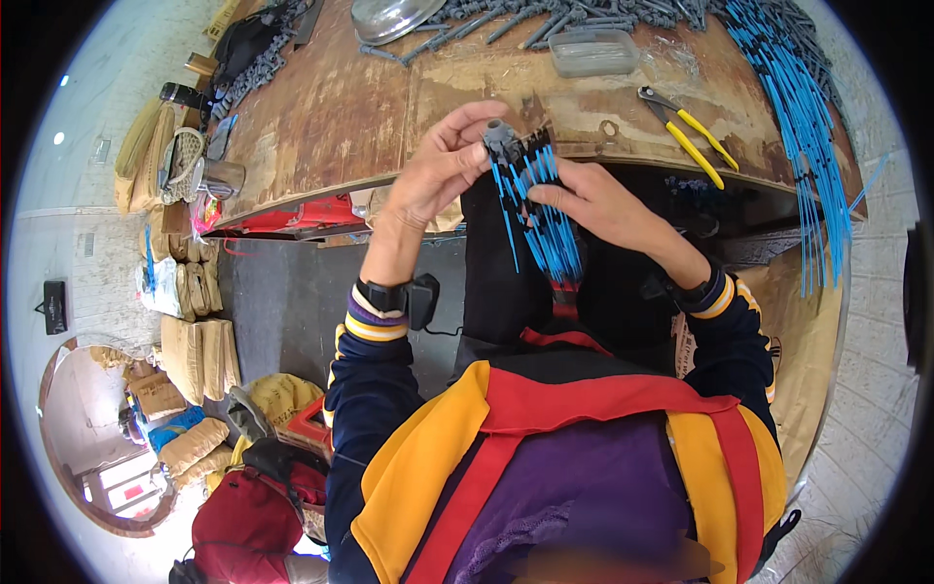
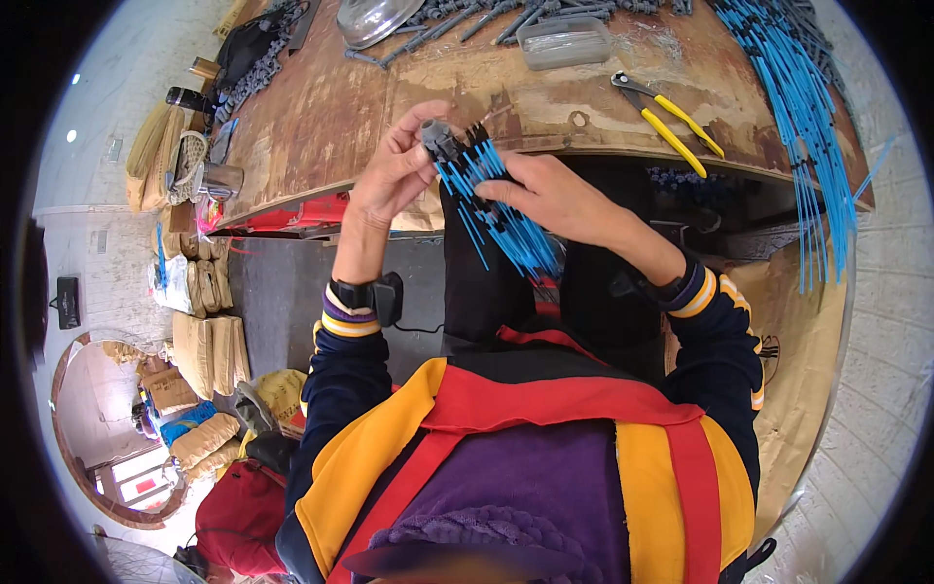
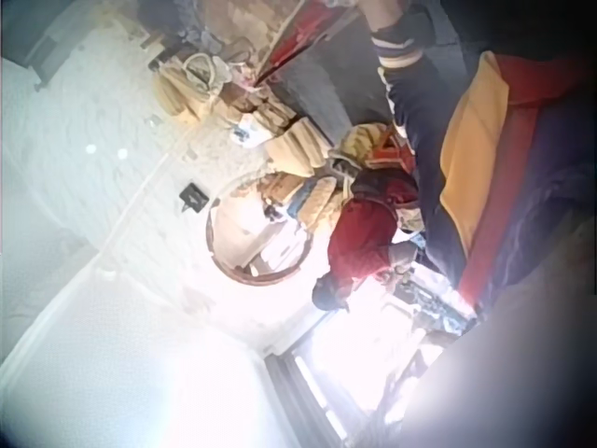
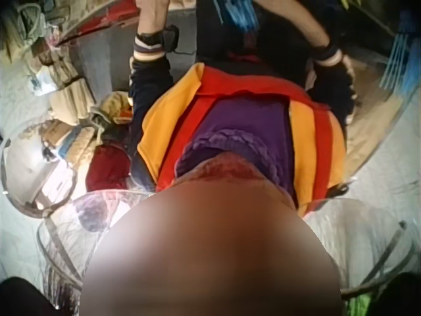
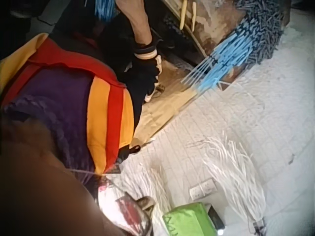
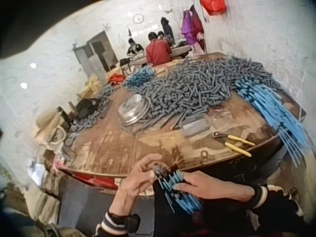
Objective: Assembling blue plastic spokes into a metal hub and securing them with wire using pliers.
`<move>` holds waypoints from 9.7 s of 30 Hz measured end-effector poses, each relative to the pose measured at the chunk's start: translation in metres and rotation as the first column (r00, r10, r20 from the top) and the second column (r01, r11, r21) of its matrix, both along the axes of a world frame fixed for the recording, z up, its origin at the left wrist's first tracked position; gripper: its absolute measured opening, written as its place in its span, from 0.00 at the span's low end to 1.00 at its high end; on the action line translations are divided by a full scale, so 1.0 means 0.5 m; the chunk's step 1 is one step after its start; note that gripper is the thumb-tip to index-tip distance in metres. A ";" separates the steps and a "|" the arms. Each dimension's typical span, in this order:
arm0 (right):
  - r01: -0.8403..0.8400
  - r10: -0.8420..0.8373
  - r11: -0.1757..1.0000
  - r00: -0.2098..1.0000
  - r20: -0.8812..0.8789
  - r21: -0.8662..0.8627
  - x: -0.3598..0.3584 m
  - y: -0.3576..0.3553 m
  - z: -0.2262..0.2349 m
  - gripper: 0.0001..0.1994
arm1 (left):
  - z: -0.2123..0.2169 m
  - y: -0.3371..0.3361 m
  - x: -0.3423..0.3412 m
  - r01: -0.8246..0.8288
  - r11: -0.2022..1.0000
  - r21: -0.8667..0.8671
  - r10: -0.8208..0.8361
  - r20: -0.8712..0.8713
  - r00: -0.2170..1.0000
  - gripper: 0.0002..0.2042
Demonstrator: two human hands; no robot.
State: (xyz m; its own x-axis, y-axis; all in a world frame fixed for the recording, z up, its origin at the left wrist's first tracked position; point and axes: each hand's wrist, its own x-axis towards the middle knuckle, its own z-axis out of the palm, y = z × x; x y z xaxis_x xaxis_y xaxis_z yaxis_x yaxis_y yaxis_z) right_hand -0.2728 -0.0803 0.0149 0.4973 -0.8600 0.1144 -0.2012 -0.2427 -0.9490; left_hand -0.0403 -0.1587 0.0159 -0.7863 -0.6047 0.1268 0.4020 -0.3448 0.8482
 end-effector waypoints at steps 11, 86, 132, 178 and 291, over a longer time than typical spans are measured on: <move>0.138 -0.139 0.987 0.990 0.004 0.088 0.014 0.020 0.003 0.13 | 0.072 0.124 -0.062 -0.460 0.629 -0.627 0.763 0.384 0.521 0.12; 0.339 -0.340 0.810 0.936 0.088 -0.479 0.110 0.065 -0.014 0.08 | 0.097 0.137 0.032 -0.151 0.880 -0.449 0.389 0.503 0.771 0.13; -0.213 0.099 0.972 0.763 -0.638 -0.104 -0.013 0.076 0.247 0.21 | 0.063 0.161 -0.012 -0.202 0.808 -0.553 0.448 0.355 0.820 0.08; 0.042 -0.009 0.998 0.877 -0.481 0.056 -0.064 0.013 0.199 0.24 | 0.014 0.099 -0.056 -0.432 0.854 -0.290 0.475 0.094 0.875 0.18; -0.021 -0.271 0.845 0.845 -0.461 -0.534 -0.064 0.088 0.112 0.26 | 0.021 0.099 -0.051 -0.227 0.937 -0.266 0.288 0.220 0.932 0.27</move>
State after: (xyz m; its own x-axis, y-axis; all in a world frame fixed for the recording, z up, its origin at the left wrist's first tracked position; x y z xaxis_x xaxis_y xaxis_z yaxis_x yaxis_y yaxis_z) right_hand -0.3049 -0.0361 0.0708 0.4993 -0.8086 0.3112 -0.6720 -0.5881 -0.4499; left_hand -0.0660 -0.1091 0.0264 -0.6315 -0.7680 0.1069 0.2127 -0.0390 0.9763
